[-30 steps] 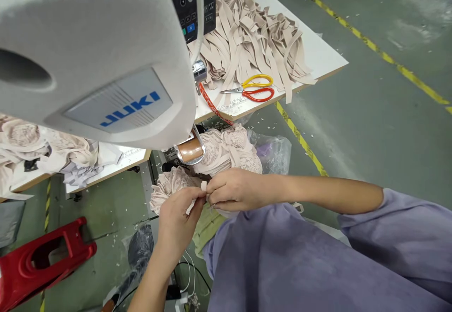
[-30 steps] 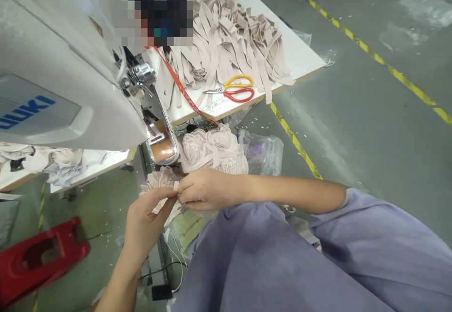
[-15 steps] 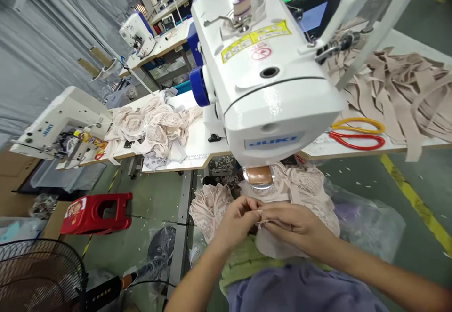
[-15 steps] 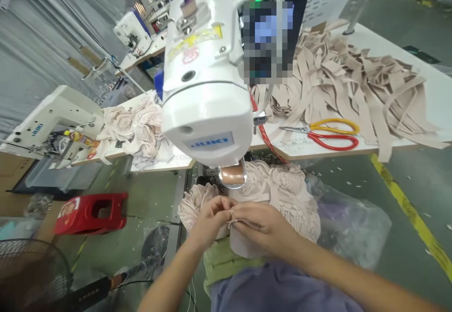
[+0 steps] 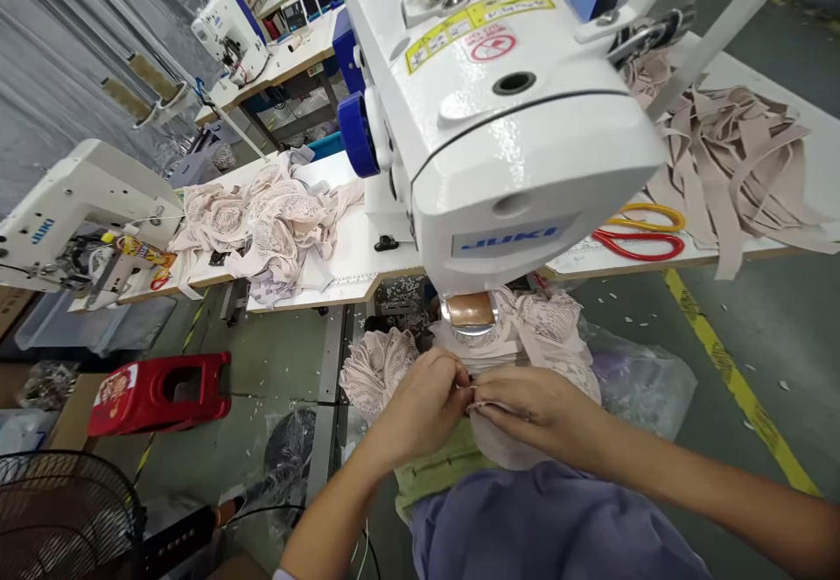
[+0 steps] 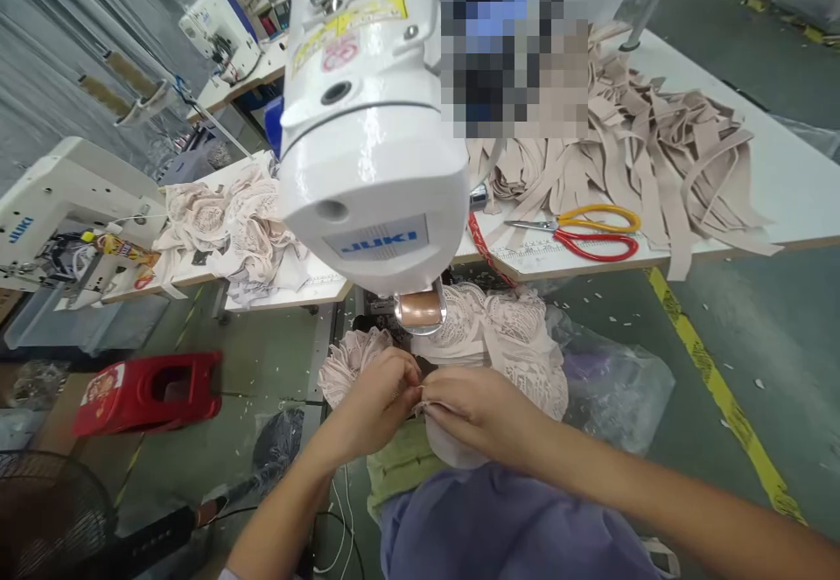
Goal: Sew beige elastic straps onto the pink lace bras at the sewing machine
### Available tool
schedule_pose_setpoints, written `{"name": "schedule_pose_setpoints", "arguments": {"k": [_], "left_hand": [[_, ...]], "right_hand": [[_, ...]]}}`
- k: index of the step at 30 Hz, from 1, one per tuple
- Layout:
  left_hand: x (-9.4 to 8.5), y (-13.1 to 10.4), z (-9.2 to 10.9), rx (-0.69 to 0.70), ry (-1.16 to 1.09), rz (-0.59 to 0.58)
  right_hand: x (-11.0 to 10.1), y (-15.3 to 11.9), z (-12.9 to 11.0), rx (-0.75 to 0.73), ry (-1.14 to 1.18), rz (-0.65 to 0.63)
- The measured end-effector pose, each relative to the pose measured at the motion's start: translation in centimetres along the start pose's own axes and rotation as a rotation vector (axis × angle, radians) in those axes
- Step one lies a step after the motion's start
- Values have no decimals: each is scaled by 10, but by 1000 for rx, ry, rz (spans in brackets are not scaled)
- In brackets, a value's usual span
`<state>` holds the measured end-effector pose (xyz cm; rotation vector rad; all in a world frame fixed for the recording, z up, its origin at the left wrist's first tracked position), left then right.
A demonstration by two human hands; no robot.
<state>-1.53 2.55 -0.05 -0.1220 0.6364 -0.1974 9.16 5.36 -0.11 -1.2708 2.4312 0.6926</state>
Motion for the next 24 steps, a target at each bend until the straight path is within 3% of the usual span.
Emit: {"name": "schedule_pose_setpoints", "arguments": {"k": [3, 6, 8, 11, 14, 17, 24], "left_hand": [[13, 10, -11, -27, -234, 78], [26, 13, -28, -65, -626, 330], [30, 9, -36, -81, -702, 472], [29, 6, -36, -94, -536, 473], [14, 4, -28, -59, -250, 455], [2, 2, -18, 31, -53, 513], [6, 6, -18, 62, 18, 519]], "right_hand": [[-6, 1, 11, 81, 165, 123], [-16, 0, 12, 63, 270, 252], [-21, 0, 10, 39, 268, 283], [-26, -1, 8, 35, 214, 257], [-26, -2, 8, 53, 165, 186], [-23, -3, 12, 70, 152, 152], [-31, 0, 30, 158, 287, 210]]}}
Point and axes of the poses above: each hand's wrist, its own y-axis towards the middle knuckle, its own x-axis out of the palm, z = x × y, the point moved 9 cm from there along y, towards the middle knuckle, and after that the axes turned 6 degrees about y, right-handed, at the moved point
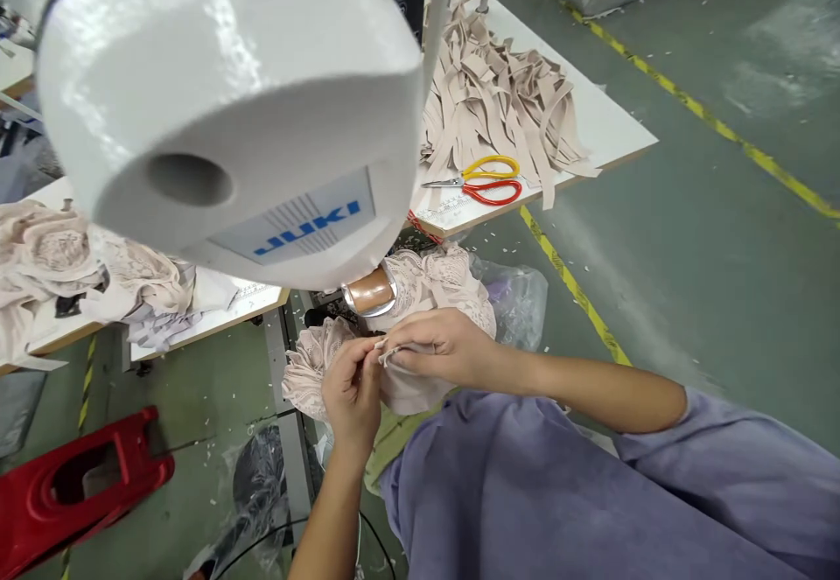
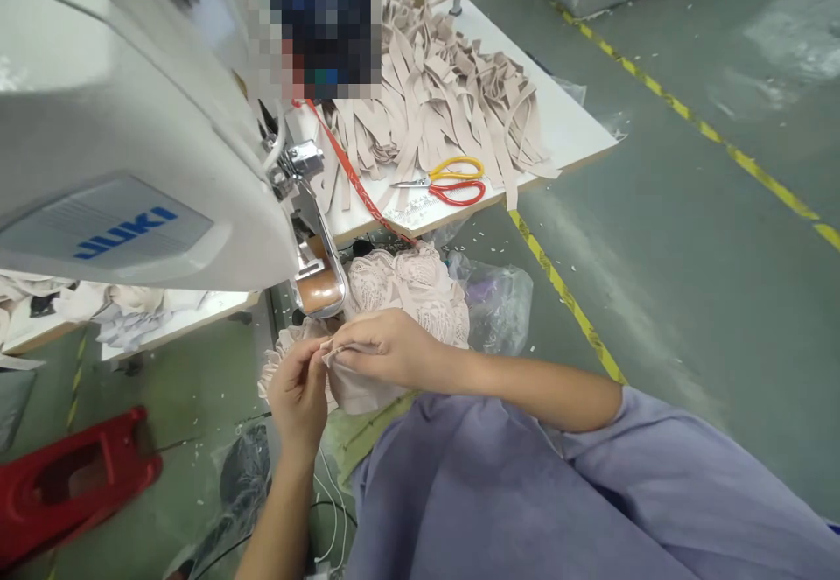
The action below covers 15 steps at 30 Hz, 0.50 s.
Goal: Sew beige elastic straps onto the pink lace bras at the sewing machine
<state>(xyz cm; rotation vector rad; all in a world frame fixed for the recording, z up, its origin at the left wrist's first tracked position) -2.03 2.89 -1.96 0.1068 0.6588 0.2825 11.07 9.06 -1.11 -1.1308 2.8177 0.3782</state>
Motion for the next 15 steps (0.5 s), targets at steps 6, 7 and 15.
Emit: {"name": "schedule_pose_setpoints", "arguments": {"k": [6, 7, 15], "left_hand": [[-12, -3, 41, 251, 278, 65], [-11, -4, 53, 328, 288, 50], [-10, 13, 62, 265, 275, -30]], "right_hand": [[-27, 14, -11, 3, -358, 8], [-28, 16, -14, -5, -392, -14], [-29, 20, -19, 206, -125, -252]]}}
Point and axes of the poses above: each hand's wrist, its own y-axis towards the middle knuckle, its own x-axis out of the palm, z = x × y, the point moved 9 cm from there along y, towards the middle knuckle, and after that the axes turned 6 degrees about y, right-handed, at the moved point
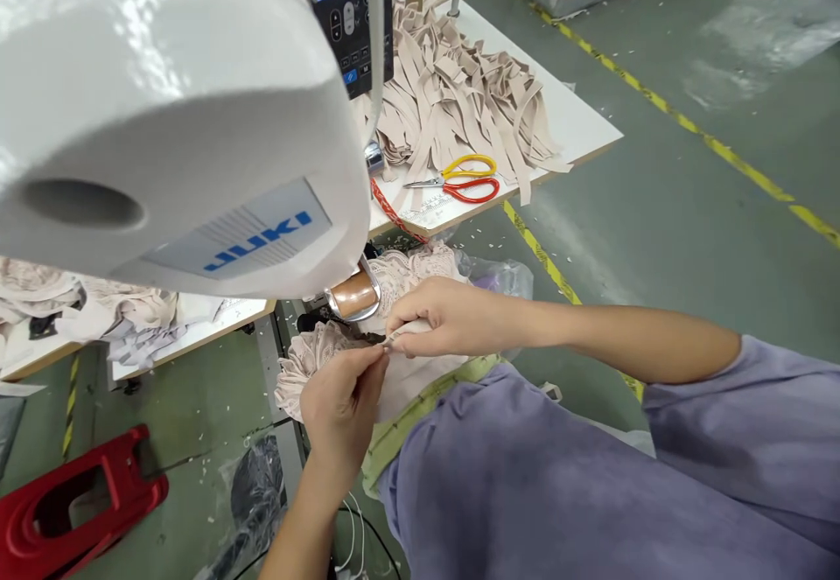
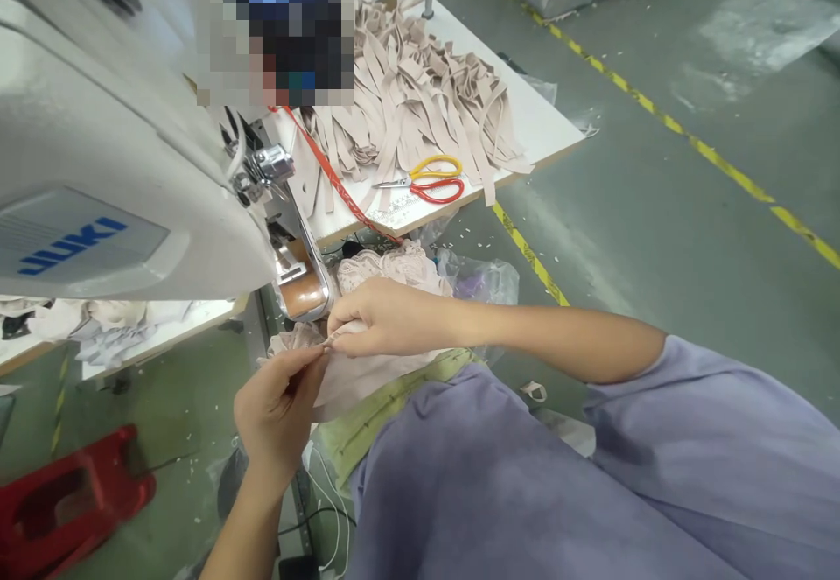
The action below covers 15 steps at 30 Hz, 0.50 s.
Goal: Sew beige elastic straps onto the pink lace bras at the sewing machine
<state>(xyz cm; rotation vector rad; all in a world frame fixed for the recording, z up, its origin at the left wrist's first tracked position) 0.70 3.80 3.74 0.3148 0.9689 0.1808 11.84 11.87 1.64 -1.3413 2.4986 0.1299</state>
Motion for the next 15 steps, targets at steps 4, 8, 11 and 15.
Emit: {"name": "schedule_pose_setpoints", "arguments": {"k": [4, 8, 11, 15], "left_hand": [[3, -2, 0, 34, -44, -21], [5, 0, -4, 20, -53, -57], [15, 6, -11, -25, -57, -205], [28, 7, -11, 40, 29, -374]], "right_hand": [[3, -1, 5, 54, 71, -88], [7, 0, 11, 60, 121, -129], [8, 1, 16, 63, 122, -135], [11, 0, 20, 82, 137, -126]]}}
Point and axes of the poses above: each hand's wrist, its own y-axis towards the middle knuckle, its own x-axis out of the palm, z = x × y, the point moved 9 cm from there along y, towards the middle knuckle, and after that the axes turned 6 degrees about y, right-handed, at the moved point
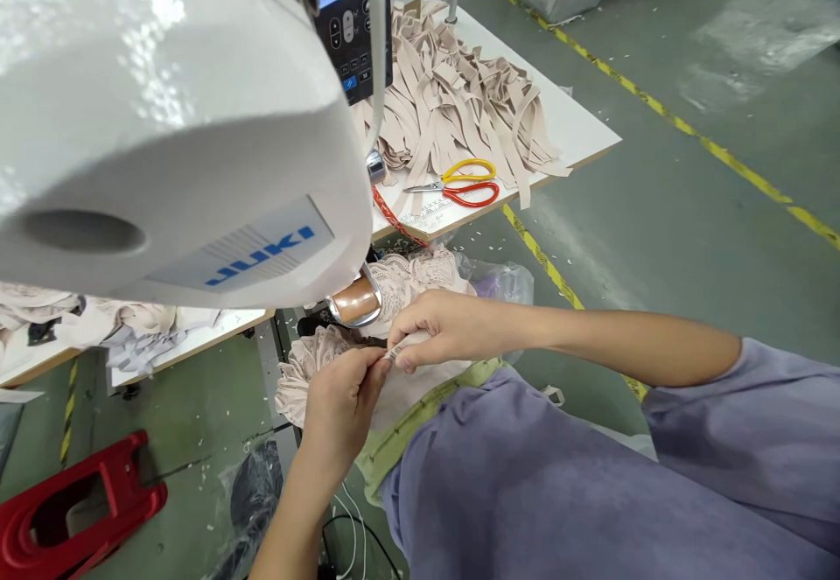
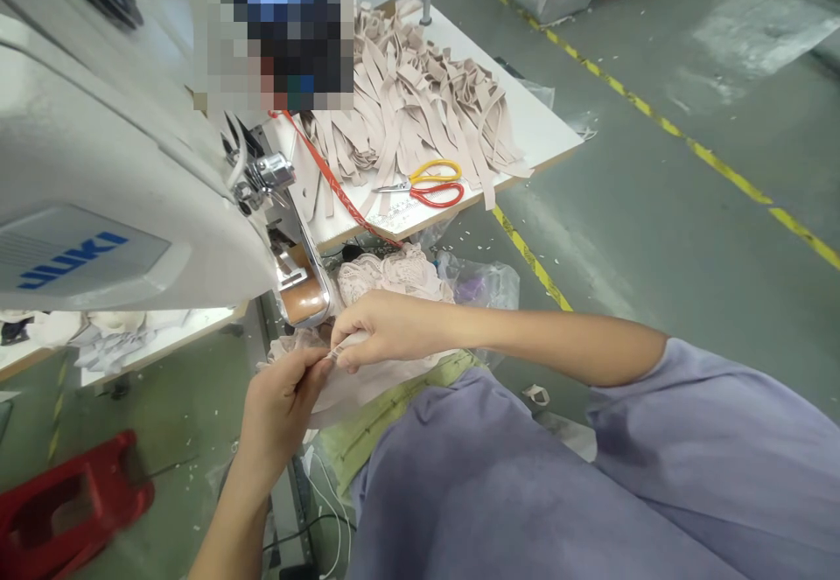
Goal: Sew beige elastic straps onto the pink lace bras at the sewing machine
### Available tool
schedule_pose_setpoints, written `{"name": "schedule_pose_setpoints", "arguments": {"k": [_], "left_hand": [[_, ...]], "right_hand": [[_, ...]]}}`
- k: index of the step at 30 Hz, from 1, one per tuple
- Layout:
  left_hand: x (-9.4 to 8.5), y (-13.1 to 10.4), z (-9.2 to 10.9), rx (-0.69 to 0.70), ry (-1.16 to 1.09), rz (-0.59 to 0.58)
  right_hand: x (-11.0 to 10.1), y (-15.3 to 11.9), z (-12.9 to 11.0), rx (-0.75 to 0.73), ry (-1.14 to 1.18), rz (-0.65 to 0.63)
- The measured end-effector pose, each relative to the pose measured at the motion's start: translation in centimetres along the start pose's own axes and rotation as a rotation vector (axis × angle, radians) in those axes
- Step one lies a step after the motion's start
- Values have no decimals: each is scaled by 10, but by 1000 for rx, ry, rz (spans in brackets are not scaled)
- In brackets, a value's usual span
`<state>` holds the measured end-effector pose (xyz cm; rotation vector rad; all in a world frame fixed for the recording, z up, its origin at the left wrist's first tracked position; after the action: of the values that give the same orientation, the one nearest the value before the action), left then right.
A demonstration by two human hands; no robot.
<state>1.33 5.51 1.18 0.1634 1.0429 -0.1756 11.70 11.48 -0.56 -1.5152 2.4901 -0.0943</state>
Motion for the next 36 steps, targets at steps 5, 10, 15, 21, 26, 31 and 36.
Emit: {"name": "schedule_pose_setpoints", "arguments": {"k": [5, 10, 15, 21, 26, 31, 36], "left_hand": [[-5, -4, 10, 78, 258, 198], [-9, 1, 4, -4, 268, 247], [-30, 2, -22, -127, 240, 376], [-32, -6, -10, 350, 445, 490], [-27, -1, -10, 369, 618, 449], [-25, 10, -6, 166, 756, 304], [-29, 15, -13, 321, 683, 216]], "right_hand": [[-5, -5, -12, -101, -146, 178], [-11, 5, -30, -169, -256, 221], [-27, 34, -45, -152, -374, 165], [-37, 46, -58, -90, -507, 173], [-38, 44, -56, -87, -571, 179], [-30, 19, -49, -366, -767, 522], [-16, -5, -44, -530, -848, 833]]}}
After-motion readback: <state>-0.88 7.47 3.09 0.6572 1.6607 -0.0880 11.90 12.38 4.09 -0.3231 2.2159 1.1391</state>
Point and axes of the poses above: each hand's wrist, its own y-axis towards the middle knuckle, its own x-axis out of the palm, z = x × y, the point moved 9 cm from there along y, towards the middle knuckle, and after that the axes turned 6 degrees about y, right-handed, at the moved point
